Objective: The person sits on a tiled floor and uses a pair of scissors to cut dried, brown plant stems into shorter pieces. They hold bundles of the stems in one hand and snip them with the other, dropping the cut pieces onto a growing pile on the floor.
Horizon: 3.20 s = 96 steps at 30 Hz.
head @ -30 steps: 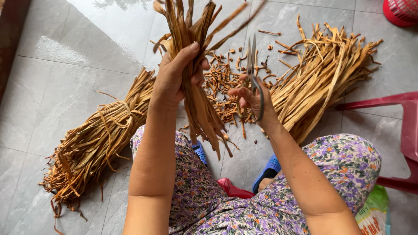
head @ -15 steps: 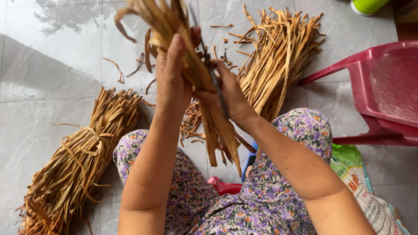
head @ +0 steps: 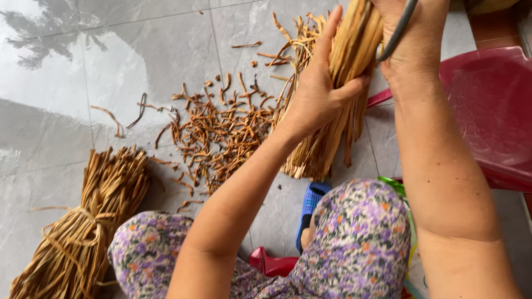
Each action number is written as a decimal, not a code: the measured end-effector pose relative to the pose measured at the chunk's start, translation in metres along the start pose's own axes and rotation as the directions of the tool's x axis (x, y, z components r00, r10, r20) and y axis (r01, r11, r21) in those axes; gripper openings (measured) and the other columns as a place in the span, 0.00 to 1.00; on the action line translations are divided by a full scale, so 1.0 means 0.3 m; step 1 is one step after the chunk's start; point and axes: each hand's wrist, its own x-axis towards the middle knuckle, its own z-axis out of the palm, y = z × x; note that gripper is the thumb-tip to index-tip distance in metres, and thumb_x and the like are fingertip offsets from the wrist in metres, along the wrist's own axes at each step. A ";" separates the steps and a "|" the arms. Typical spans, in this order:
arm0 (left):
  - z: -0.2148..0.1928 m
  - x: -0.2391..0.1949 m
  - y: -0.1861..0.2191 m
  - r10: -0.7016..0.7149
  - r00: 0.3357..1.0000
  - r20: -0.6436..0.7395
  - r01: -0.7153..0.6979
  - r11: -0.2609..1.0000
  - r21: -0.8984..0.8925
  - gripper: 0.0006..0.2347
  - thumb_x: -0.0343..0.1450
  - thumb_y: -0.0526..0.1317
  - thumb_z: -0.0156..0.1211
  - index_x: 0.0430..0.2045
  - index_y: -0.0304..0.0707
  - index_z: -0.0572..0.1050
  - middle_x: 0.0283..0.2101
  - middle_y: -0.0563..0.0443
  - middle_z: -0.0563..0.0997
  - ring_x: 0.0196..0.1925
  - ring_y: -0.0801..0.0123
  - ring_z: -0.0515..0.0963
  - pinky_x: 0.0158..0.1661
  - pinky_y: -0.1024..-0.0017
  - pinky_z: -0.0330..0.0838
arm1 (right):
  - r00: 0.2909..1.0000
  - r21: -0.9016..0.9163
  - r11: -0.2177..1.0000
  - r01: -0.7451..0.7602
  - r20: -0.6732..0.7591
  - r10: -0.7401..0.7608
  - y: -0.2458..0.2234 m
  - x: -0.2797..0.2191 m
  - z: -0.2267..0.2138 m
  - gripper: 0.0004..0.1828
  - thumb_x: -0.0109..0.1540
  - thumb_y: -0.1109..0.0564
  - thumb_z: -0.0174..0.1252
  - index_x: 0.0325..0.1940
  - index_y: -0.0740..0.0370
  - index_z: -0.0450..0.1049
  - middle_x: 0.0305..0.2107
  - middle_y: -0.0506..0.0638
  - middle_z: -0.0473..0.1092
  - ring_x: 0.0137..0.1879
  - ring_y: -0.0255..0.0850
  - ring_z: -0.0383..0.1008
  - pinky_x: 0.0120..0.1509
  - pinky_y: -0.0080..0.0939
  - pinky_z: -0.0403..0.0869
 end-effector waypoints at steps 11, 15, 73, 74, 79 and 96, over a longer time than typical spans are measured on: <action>0.156 -0.205 -0.838 -0.633 0.763 -0.135 0.396 0.292 0.871 0.44 0.68 0.63 0.59 0.73 0.44 0.40 0.74 0.34 0.48 0.74 0.39 0.51 0.64 0.33 0.49 | 0.531 -0.273 0.462 -0.844 -0.547 0.647 0.878 -0.446 -0.505 0.33 0.55 0.46 0.73 0.56 0.62 0.67 0.30 0.50 0.72 0.28 0.37 0.69 0.25 0.37 0.66; 0.192 -0.251 -0.870 -0.595 0.791 -0.141 0.352 0.255 0.901 0.45 0.69 0.65 0.56 0.75 0.44 0.40 0.76 0.35 0.50 0.76 0.41 0.50 0.64 0.33 0.50 | 0.722 -0.391 0.630 -0.671 -0.539 0.434 0.922 -0.596 -0.578 0.29 0.59 0.49 0.74 0.56 0.65 0.71 0.33 0.47 0.73 0.29 0.31 0.68 0.27 0.33 0.66; -1.456 -1.331 -0.197 -0.477 0.420 -0.772 0.906 0.268 0.327 0.31 0.70 0.45 0.70 0.68 0.39 0.63 0.65 0.38 0.73 0.60 0.53 0.76 0.54 0.57 0.73 | 0.800 -0.657 0.460 -0.598 -0.528 0.287 0.310 -0.816 -0.479 0.32 0.65 0.60 0.57 0.73 0.60 0.58 0.41 0.53 0.76 0.33 0.37 0.66 0.35 0.35 0.63; -1.421 -1.400 -0.227 -0.341 0.557 -0.757 0.826 0.329 0.459 0.31 0.71 0.43 0.71 0.69 0.37 0.65 0.66 0.36 0.75 0.66 0.52 0.76 0.63 0.60 0.69 | 0.801 -0.673 0.436 -0.598 -0.513 0.308 0.330 -0.823 -0.479 0.32 0.65 0.60 0.57 0.73 0.60 0.58 0.41 0.53 0.76 0.34 0.37 0.66 0.36 0.36 0.63; -1.342 -1.579 -0.291 -0.050 0.596 -0.801 0.802 0.003 0.597 0.31 0.65 0.42 0.74 0.64 0.40 0.68 0.61 0.35 0.72 0.62 0.42 0.71 0.60 0.53 0.67 | 0.795 -0.742 0.317 -0.591 -0.469 0.385 0.417 -0.803 -0.442 0.33 0.64 0.59 0.59 0.74 0.60 0.59 0.44 0.54 0.75 0.38 0.39 0.67 0.41 0.38 0.64; -1.417 -1.659 -0.562 -0.808 -0.367 -0.461 -0.087 0.523 -0.848 0.37 0.64 0.71 0.53 0.65 0.54 0.64 0.60 0.33 0.69 0.53 0.47 0.73 0.51 0.45 0.74 | 0.793 -0.934 0.129 -0.333 -0.203 0.575 0.534 -0.543 -0.038 0.37 0.62 0.54 0.63 0.74 0.61 0.63 0.52 0.59 0.73 0.54 0.45 0.71 0.58 0.44 0.68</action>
